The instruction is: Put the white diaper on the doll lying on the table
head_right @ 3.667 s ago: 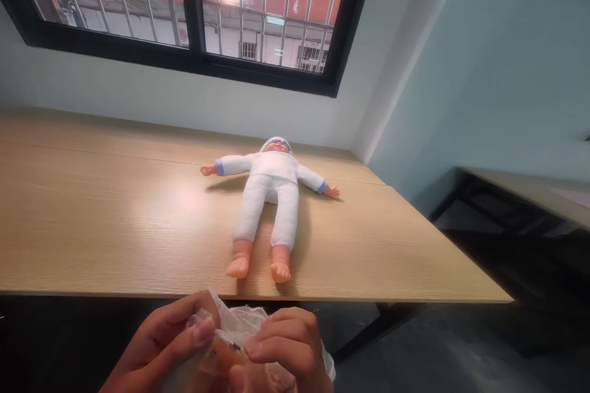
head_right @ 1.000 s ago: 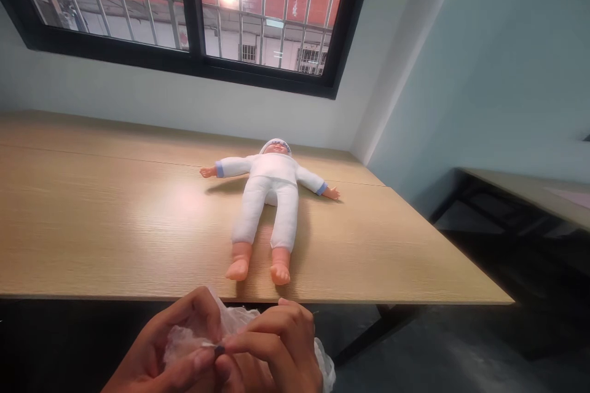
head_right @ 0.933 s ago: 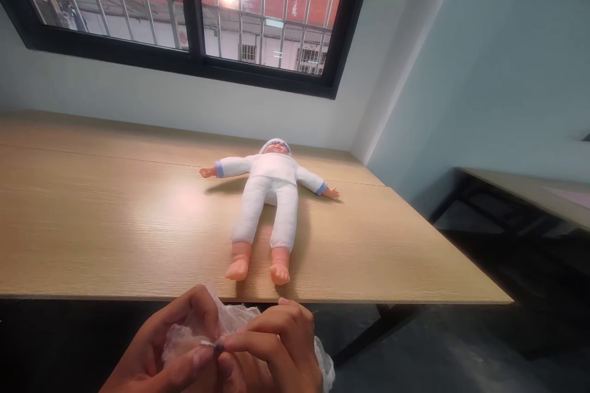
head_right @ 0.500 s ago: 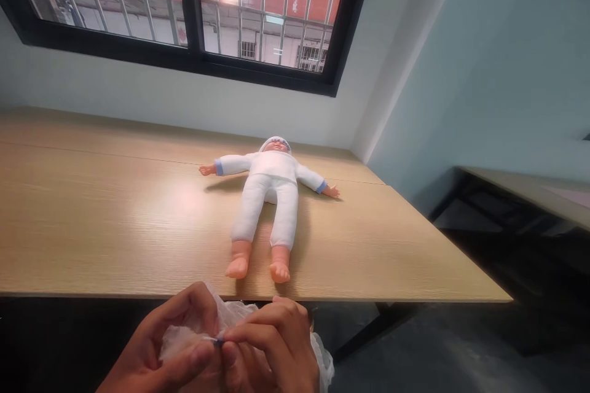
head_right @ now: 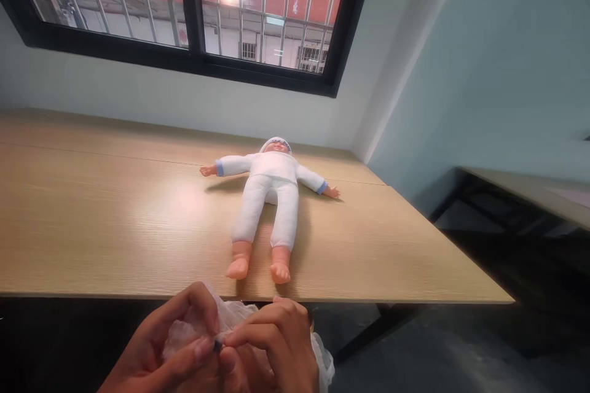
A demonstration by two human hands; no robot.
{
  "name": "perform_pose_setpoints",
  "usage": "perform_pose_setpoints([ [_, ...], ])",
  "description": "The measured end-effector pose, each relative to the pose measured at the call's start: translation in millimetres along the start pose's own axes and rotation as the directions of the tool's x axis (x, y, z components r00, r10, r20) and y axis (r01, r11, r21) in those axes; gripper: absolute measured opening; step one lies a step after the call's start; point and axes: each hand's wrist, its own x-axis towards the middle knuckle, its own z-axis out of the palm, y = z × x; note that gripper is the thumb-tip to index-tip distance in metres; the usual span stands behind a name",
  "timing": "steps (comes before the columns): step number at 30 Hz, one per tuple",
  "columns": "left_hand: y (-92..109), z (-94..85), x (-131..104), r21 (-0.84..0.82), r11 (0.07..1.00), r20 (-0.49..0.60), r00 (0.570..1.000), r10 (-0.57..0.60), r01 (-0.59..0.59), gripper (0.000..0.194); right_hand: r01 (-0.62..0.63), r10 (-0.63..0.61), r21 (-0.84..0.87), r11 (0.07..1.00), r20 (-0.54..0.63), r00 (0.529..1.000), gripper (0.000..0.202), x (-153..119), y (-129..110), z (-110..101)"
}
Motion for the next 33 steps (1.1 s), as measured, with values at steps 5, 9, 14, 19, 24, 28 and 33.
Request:
perform_pose_setpoints([
  [5, 1, -0.4, -1, 0.006, 1.0, 0.016, 1.0, 0.026, -0.026, 0.029, 0.031, -0.031, 0.008, 1.0, 0.018, 0.999, 0.007, 0, 3, 0],
  [9, 2, -0.4, -1, 0.017, 0.999, 0.001, 0.999, 0.032, -0.032, 0.028, 0.037, -0.037, 0.0, 0.999, 0.055, 0.998, 0.009, 5, -1, 0],
  [14, 2, -0.6, -1, 0.002, 1.0, 0.029, 0.999, 0.022, -0.022, 0.026, -0.016, 0.016, 0.005, 1.0, -0.032, 0.999, 0.019, 3, -6, 8],
  [19, 3, -0.5, 0, -0.007, 1.0, 0.049, 0.999, 0.011, -0.011, 0.024, -0.098, 0.097, 0.0, 0.995, -0.119, 0.988, 0.023, -8, -4, 17],
  [24, 2, -1.5, 0, 0.025, 0.999, 0.038, 0.999, 0.028, -0.029, 0.024, -0.081, 0.078, -0.014, 0.997, -0.141, 0.987, 0.022, -6, -5, 15],
  [28, 2, -2.8, 1, 0.035, 0.998, 0.055, 0.998, 0.043, -0.044, 0.024, 0.021, -0.024, -0.051, 0.998, -0.047, 0.999, 0.02, 8, -5, 5],
  [33, -4, -5.1, 4, 0.027, 0.998, 0.081, 0.995, 0.059, -0.062, 0.025, 0.108, -0.106, -0.073, 0.991, 0.031, 0.994, 0.022, 14, -1, -2],
])
